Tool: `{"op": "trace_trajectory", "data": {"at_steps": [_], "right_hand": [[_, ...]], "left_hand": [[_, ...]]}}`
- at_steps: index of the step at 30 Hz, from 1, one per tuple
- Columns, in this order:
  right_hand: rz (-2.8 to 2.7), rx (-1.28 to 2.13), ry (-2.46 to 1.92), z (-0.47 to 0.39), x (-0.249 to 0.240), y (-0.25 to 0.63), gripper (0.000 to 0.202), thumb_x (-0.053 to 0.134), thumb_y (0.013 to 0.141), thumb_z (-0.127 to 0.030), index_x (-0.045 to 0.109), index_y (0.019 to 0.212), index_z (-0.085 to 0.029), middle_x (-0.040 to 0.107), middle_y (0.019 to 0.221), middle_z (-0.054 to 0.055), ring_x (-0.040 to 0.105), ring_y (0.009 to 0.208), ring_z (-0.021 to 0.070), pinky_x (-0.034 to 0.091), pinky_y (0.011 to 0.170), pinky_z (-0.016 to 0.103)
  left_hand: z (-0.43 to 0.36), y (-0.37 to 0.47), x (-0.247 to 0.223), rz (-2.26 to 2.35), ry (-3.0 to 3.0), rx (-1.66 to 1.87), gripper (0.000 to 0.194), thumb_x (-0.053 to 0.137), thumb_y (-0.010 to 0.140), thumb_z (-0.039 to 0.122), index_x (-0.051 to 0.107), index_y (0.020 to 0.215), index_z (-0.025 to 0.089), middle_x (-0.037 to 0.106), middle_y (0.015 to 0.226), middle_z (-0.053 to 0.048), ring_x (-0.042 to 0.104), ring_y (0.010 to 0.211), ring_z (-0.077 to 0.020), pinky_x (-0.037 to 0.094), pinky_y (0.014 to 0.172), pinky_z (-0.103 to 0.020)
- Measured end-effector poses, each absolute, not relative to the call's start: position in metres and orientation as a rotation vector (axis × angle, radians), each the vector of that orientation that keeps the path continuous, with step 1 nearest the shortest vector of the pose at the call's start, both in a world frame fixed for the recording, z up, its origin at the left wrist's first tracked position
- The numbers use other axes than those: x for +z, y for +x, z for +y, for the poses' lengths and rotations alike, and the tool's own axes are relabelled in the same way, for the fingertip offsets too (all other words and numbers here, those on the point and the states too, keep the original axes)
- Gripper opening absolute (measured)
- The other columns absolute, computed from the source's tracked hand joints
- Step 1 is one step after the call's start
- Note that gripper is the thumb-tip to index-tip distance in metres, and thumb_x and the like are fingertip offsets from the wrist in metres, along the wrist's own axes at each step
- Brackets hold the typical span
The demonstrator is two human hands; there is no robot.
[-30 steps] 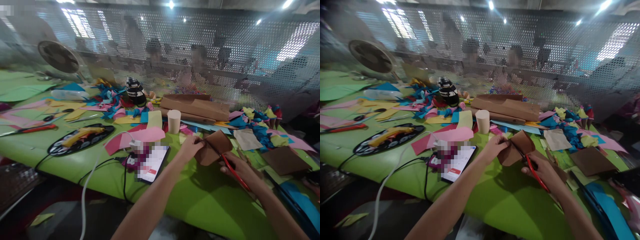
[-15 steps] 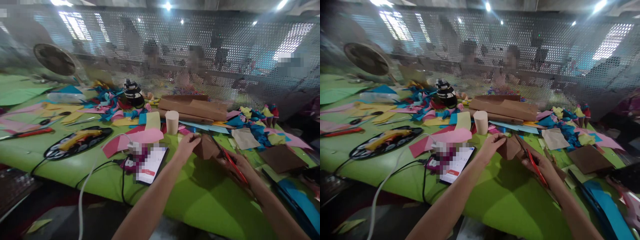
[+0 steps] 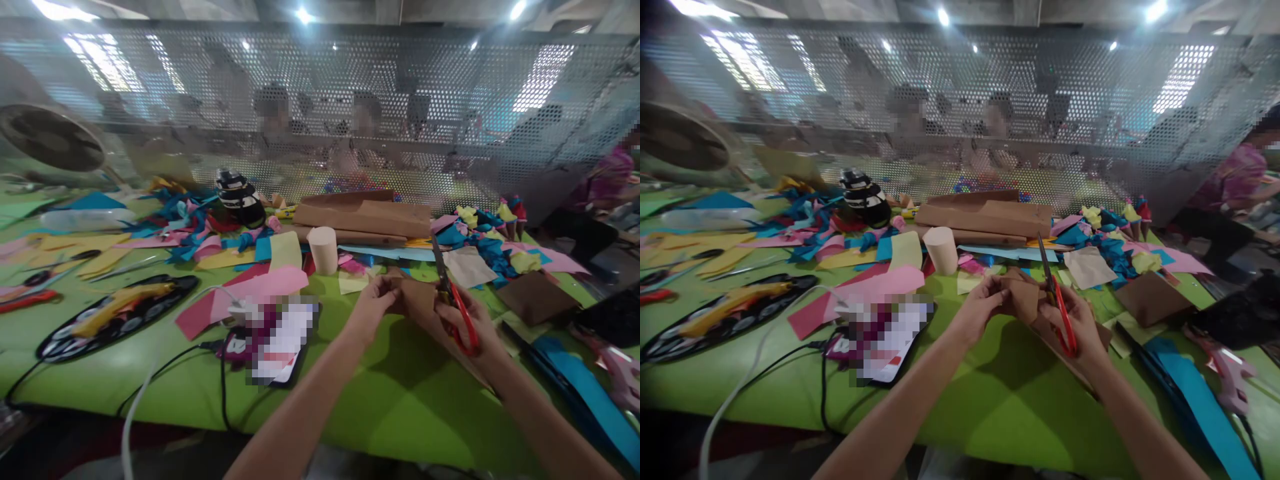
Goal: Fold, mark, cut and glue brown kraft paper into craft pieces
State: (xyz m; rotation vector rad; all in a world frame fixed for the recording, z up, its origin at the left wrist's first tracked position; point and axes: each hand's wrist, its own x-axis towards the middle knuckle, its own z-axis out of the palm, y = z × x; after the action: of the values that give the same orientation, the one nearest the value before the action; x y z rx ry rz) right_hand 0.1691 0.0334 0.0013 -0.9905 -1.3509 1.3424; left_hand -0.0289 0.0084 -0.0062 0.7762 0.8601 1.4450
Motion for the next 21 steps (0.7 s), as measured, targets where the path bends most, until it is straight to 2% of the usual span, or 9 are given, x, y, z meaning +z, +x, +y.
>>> {"op": "trace_trajectory", "data": {"at_steps": [4,7,9,14,18,21], "right_hand": [[-1.367,1.318,-1.011,0.031,0.007,0.167,0.045,0.088,0.068,-0.037,0.074,0.109,-0.024,0.067,0.073,-0.001,0.050,0.051,0.0102,0.039,0.048,0.024],[-1.353,1.286,-0.985,0.031,0.008,0.166,0.047,0.090,0.066,-0.037,0.075,0.109,-0.026,0.075,0.092,0.003,0.065,0.069,0.0160,0.051,0.062,0.027],[-1.346,1.281,-0.953,0.031,0.006,0.166,0.049,0.092,0.063,-0.035,0.073,0.108,-0.027,0.076,0.099,0.003,0.070,0.082,0.0204,0.056,0.072,0.031],[-1.385,1.270,-0.922,0.032,0.005,0.167,0.052,0.092,0.064,-0.033,0.070,0.110,-0.027,0.075,0.108,0.005,0.072,0.094,0.0254,0.060,0.080,0.035],[-1.445,1.191,-0.902,0.032,0.003,0.167,0.050,0.091,0.067,-0.035,0.068,0.110,-0.027,0.076,0.109,0.005,0.072,0.098,0.0280,0.060,0.086,0.041],[-1.438,1.140,-0.909,0.034,-0.003,0.166,0.050,0.092,0.065,-0.037,0.068,0.108,-0.028,0.075,0.107,0.003,0.072,0.097,0.0283,0.060,0.088,0.043]], "left_hand": [[0.006,-0.028,-0.002,0.926,0.763,1.447,0.031,0.081,0.073,0.030,0.061,0.094,0.018,0.068,0.091,-0.003,0.064,0.078,-0.0157,0.056,0.074,-0.033],[0.005,-0.028,0.001,0.959,0.771,1.433,0.031,0.081,0.073,0.031,0.061,0.094,0.019,0.067,0.091,-0.003,0.063,0.077,-0.0155,0.056,0.072,-0.032],[0.003,-0.028,0.003,0.992,0.785,1.427,0.031,0.080,0.076,0.038,0.062,0.093,0.019,0.066,0.088,-0.002,0.062,0.076,-0.0150,0.055,0.068,-0.029],[0.000,-0.030,0.004,1.113,0.818,1.326,0.041,0.068,0.083,0.058,0.066,0.096,0.019,0.066,0.091,-0.006,0.063,0.077,-0.0173,0.052,0.062,-0.027],[0.000,-0.032,0.003,1.150,0.803,1.241,0.040,0.074,0.077,0.052,0.065,0.098,0.020,0.065,0.091,-0.006,0.062,0.080,-0.0203,0.050,0.055,-0.026],[-0.001,-0.033,0.006,1.018,0.800,1.203,0.038,0.072,0.078,0.052,0.066,0.095,0.019,0.066,0.092,-0.007,0.063,0.084,-0.0220,0.056,0.060,-0.032]]}}
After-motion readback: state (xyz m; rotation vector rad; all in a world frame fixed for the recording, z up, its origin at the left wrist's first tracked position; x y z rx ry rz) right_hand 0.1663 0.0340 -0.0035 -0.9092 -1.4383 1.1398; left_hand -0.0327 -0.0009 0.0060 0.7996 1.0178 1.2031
